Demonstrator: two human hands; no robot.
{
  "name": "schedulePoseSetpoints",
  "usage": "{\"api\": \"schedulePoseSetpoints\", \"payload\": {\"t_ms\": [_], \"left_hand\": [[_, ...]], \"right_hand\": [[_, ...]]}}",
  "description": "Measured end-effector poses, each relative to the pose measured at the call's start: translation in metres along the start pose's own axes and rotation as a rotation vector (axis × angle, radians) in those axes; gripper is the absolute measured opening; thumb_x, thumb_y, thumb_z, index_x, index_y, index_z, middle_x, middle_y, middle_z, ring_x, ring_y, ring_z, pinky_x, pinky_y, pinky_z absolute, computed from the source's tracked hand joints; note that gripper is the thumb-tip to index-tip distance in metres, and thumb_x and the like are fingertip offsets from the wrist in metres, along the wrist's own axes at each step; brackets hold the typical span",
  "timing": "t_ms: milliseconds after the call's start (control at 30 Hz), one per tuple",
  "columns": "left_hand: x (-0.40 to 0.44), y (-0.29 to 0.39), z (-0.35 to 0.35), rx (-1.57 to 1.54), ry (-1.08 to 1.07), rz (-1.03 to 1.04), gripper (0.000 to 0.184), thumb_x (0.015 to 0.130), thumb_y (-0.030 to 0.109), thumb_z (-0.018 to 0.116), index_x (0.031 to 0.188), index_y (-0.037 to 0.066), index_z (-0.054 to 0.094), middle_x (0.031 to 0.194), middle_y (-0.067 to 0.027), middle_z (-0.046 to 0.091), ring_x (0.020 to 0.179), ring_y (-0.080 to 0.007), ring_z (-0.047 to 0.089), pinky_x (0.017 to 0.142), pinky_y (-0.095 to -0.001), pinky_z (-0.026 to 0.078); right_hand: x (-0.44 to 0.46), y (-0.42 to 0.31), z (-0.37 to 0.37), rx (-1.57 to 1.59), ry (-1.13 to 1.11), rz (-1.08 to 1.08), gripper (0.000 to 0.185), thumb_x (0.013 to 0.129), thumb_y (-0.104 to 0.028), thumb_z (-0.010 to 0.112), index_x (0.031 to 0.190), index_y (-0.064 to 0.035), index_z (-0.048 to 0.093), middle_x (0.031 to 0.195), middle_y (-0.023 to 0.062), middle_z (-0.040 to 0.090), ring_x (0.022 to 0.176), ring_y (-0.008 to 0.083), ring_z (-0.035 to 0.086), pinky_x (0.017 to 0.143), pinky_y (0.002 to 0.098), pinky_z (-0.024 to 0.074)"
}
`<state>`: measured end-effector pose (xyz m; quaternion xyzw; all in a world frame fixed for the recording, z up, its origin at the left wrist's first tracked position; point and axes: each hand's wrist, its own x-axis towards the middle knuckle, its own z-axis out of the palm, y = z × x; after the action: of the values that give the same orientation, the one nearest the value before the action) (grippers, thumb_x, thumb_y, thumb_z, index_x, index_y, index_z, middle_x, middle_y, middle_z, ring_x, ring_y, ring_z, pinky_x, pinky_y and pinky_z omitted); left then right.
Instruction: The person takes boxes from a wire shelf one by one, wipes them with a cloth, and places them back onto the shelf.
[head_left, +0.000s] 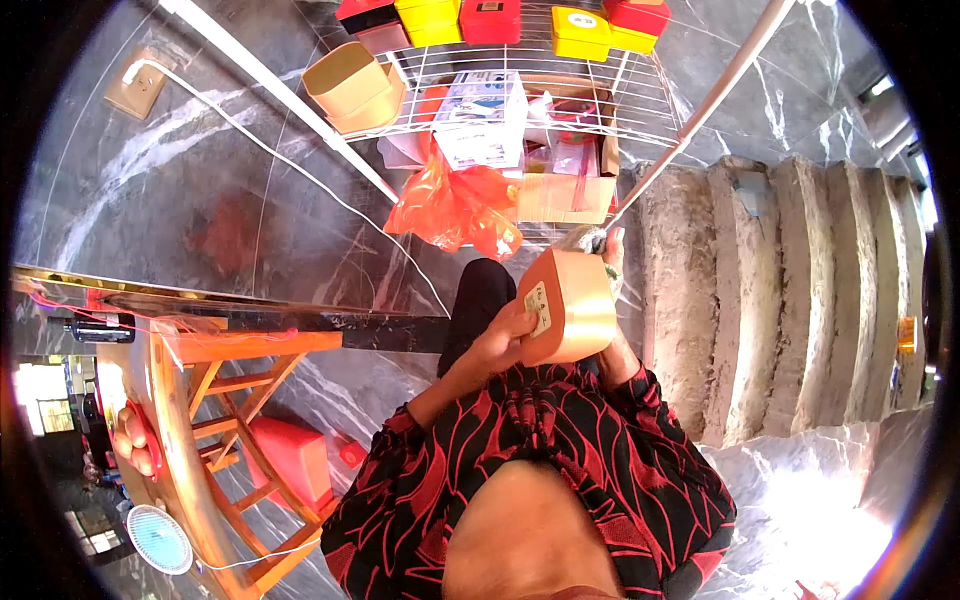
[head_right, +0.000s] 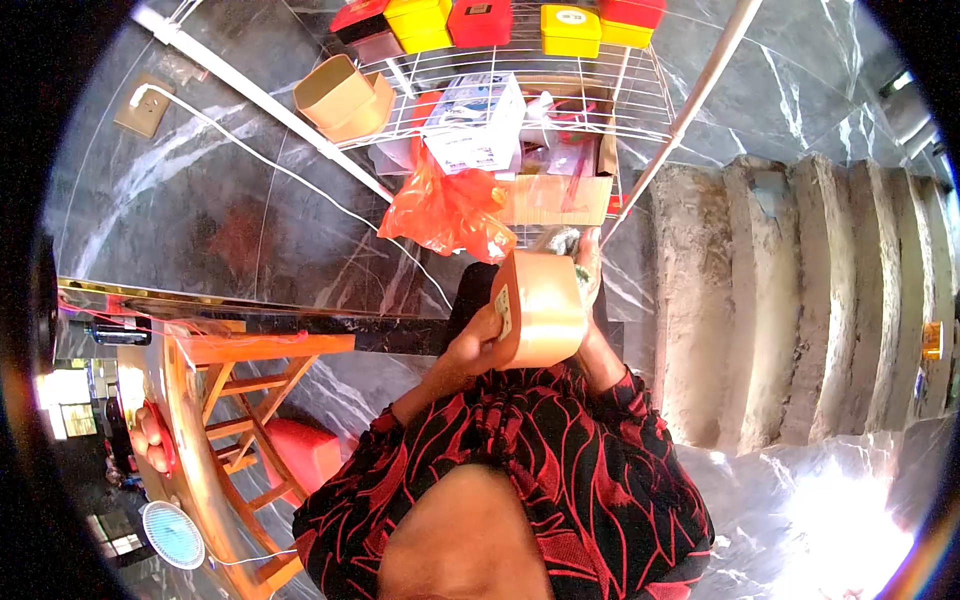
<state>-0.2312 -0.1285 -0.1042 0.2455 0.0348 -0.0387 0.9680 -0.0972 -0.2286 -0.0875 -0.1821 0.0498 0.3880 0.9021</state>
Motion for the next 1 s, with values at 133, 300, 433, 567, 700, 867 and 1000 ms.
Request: {"api": "schedulePoseSetpoints", "payload": {"t_ms": [133, 300, 433, 567, 700, 867, 1000], "left_hand": [[0.000, 0.000, 0.006, 0.479, 0.123, 0.081, 0.079, 0.079, 0.024, 0.071, 0.138, 0.002, 0.023, 0.126, -0.0109, 0.046, 0.117, -0.0203, 0.047, 0.097, -0.0330, 0.038], [0.002, 0.008, 0.008, 0.955, 0.002, 0.257, 0.103, 0.061, 0.026, 0.083, 0.140, 0.002, 0.021, 0.136, -0.0138, 0.033, 0.127, -0.0249, 0.034, 0.104, -0.0375, 0.027], [0.001, 0.009, 0.016, 0.974, -0.072, 0.232, 0.092, 0.064, 0.018, 0.080, 0.137, 0.002, 0.027, 0.132, -0.0104, 0.040, 0.123, -0.0205, 0.039, 0.102, -0.0342, 0.031], [-0.002, 0.004, 0.018, 0.652, -0.020, 0.182, 0.077, 0.069, 0.008, 0.075, 0.133, 0.002, 0.032, 0.123, -0.0074, 0.048, 0.115, -0.0169, 0.046, 0.097, -0.0321, 0.038], [-0.001, 0.006, 0.003, 0.418, 0.188, 0.281, 0.057, 0.077, 0.011, 0.066, 0.127, 0.000, 0.040, 0.113, -0.0070, 0.056, 0.105, -0.0158, 0.055, 0.092, -0.0326, 0.044], [0.014, 0.011, -0.012, 0.358, 0.281, 0.435, 0.037, 0.088, 0.017, 0.058, 0.118, -0.002, 0.050, 0.107, -0.0085, 0.061, 0.100, -0.0163, 0.058, 0.089, -0.0323, 0.045], [0.013, 0.012, -0.009, 0.315, 0.254, 0.298, 0.033, 0.088, 0.017, 0.059, 0.114, -0.003, 0.054, 0.108, -0.0081, 0.060, 0.099, -0.0158, 0.057, 0.086, -0.0311, 0.045]], "right_hand": [[0.005, -0.002, -0.009, -0.077, -0.021, -0.029, 0.050, 0.091, -0.056, 0.039, 0.090, -0.0086, 0.055, 0.076, 0.0039, 0.058, 0.060, 0.0139, 0.055, 0.053, 0.0292, 0.0469], [0.002, -0.001, -0.003, -0.221, -0.055, -0.025, 0.049, 0.091, -0.055, 0.039, 0.085, -0.0089, 0.055, 0.074, 0.0035, 0.057, 0.058, 0.0134, 0.054, 0.051, 0.0292, 0.0455], [0.011, 0.001, -0.012, -0.370, -0.083, -0.093, 0.048, 0.091, -0.054, 0.039, 0.082, -0.0092, 0.054, 0.072, 0.0031, 0.057, 0.057, 0.0130, 0.053, 0.050, 0.0291, 0.0444], [0.024, -0.003, -0.013, -0.233, -0.075, -0.134, 0.048, 0.092, -0.053, 0.039, 0.077, -0.0095, 0.053, 0.069, 0.0029, 0.056, 0.054, 0.0131, 0.052, 0.047, 0.0291, 0.0425], [0.009, -0.024, 0.028, -0.293, -0.020, -0.294, 0.053, 0.093, -0.052, 0.035, 0.076, -0.0068, 0.055, 0.068, 0.0061, 0.059, 0.058, 0.0186, 0.055, 0.053, 0.0306, 0.0452], [-0.012, -0.023, 0.024, -1.020, -0.006, -0.396, 0.065, 0.093, -0.052, 0.034, 0.123, 0.0047, 0.046, 0.118, 0.0185, 0.054, 0.106, 0.0324, 0.054, 0.095, 0.0414, 0.0397], [-0.015, -0.004, 0.051, -1.746, -0.409, -0.733, 0.060, 0.093, -0.046, 0.036, 0.127, 0.0026, 0.043, 0.129, 0.0240, 0.043, 0.121, 0.0380, 0.040, 0.102, 0.0428, 0.0281]]}}
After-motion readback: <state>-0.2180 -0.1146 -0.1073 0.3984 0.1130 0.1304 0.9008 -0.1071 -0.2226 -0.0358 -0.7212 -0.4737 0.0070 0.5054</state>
